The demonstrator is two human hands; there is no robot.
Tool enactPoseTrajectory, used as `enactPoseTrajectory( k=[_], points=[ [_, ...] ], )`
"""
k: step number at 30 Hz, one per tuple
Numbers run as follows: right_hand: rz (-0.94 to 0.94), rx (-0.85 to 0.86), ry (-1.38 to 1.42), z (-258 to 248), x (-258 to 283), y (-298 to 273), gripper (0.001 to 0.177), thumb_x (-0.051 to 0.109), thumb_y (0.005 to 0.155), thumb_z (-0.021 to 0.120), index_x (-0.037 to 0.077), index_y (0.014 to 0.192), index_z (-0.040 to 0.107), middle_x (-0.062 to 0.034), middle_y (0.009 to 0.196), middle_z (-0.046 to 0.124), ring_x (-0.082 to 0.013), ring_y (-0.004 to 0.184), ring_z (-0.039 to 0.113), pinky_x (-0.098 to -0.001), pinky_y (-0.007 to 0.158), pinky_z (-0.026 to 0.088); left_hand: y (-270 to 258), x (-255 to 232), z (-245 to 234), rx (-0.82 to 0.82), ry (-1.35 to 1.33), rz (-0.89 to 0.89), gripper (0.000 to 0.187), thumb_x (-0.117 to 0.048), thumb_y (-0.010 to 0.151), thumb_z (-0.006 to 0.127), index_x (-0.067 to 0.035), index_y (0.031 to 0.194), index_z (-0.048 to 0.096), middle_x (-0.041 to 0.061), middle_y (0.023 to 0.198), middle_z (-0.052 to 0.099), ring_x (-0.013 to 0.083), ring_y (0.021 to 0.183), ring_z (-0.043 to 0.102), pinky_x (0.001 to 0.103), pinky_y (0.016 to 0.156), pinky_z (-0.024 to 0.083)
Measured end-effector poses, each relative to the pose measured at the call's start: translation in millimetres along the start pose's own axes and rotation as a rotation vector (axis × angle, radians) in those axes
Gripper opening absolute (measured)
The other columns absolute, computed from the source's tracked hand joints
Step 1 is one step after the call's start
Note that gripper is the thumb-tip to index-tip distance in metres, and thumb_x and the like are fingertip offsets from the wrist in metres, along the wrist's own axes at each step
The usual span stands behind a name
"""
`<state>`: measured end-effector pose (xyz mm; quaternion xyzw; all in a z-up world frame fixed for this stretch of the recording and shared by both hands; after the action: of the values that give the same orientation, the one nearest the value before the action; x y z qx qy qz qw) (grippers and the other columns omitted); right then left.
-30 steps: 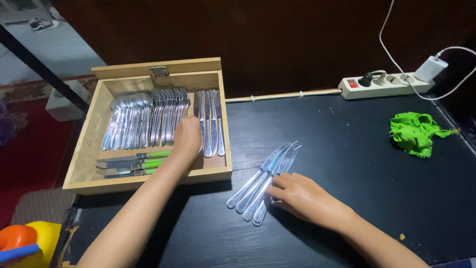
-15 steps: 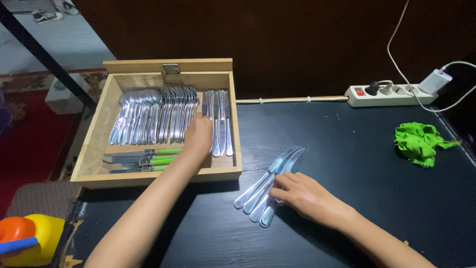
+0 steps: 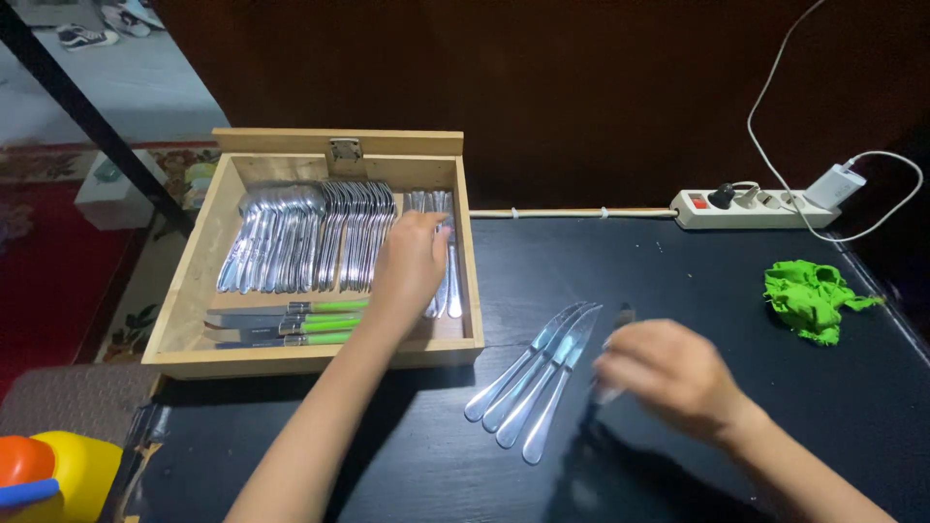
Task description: Clean knives with a cloth and organize them into a wooden cutlery box.
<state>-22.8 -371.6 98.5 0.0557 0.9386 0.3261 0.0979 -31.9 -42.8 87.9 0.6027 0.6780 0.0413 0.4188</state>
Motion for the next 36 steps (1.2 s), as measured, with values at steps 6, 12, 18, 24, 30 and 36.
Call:
enactPoseTrajectory(
  k=[6,12,18,24,30,36],
  points=[
    [0.356,-0.551,0.325,-1.3,-15.6,31.8,0.059,-0.008,0.11,0.048,0.028,0.147,0.02,-0.0048,0.098,0.053,-0.0124,0.074,0.058,-0.0335,0.087,0.068,-20.9,-57.1,-31.4,0.232,-0.405,-0.132,0.027,-0.02,0.093,0.06,-0.008,0.091,0.083,0.006,0.058,0.072,0.0094,0.036,0.05,0.024,0.035,0.038],
    [0.771,-1.091,0.928,51.4,16.8,72.0,0.037,0.002,0.105,0.057,0.018,0.112,0.025,-0.0124,0.102,0.057,-0.0308,0.087,0.075,-0.0456,0.079,0.068,-67.9,-100.5,-17.9,0.554,-1.04,-0.383,0.041,-0.027,0.099,0.064,0.005,0.123,0.07,0.02,0.105,0.076,0.0224,0.096,0.07,0.037,0.075,0.063],
    [0.862,-0.84,0.922,61.9,63.2,78.6,0.025,0.013,0.101,0.062,0.008,0.098,0.038,-0.0165,0.103,0.064,-0.0224,0.095,0.073,-0.0335,0.082,0.064,-66.6,-82.9,30.4,0.107,-1.475,-0.554,0.031,-0.028,0.1,0.065,0.0,0.114,0.071,0.013,0.102,0.077,0.0203,0.093,0.075,0.034,0.084,0.063],
    [0.667,-0.344,0.729,67.5,30.2,20.5,0.013,0.005,0.089,0.073,0.002,0.099,0.064,-0.0124,0.1,0.073,-0.0255,0.098,0.075,-0.0333,0.083,0.063,-18.0,-46.8,-22.1,0.0,-1.047,-0.38,0.022,-0.026,0.102,0.064,-0.006,0.103,0.072,0.013,0.086,0.075,0.0176,0.07,0.072,0.031,0.065,0.065],
    [0.251,0.231,0.369,54.3,30.8,-6.7,0.02,0.007,0.084,0.071,0.013,0.103,0.067,-0.002,0.097,0.067,-0.0134,0.08,0.068,-0.0243,0.072,0.062,31.2,19.4,-10.8,0.243,-0.676,-0.688,0.014,-0.005,0.097,0.066,0.005,0.104,0.075,0.009,0.07,0.062,0.0112,0.049,0.051,0.019,0.042,0.046],
    [0.158,0.258,0.386,41.3,40.3,-3.0,0.016,0.023,0.087,0.075,0.019,0.102,0.072,-0.0014,0.101,0.065,-0.0154,0.083,0.064,-0.0296,0.073,0.055,31.5,78.1,63.6,0.332,-0.23,-0.639,0.016,-0.013,0.09,0.075,0.001,0.095,0.079,0.011,0.072,0.074,0.0154,0.047,0.062,0.026,0.045,0.052]
  ],
)
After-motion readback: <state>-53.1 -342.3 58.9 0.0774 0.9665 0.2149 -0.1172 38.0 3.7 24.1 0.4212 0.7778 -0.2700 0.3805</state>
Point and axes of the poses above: each hand's wrist, its own y-axis towards the middle knuckle, its own z-axis out of the palm, x = y × z, the point moved 1 cm from there along y, towards the middle knuckle
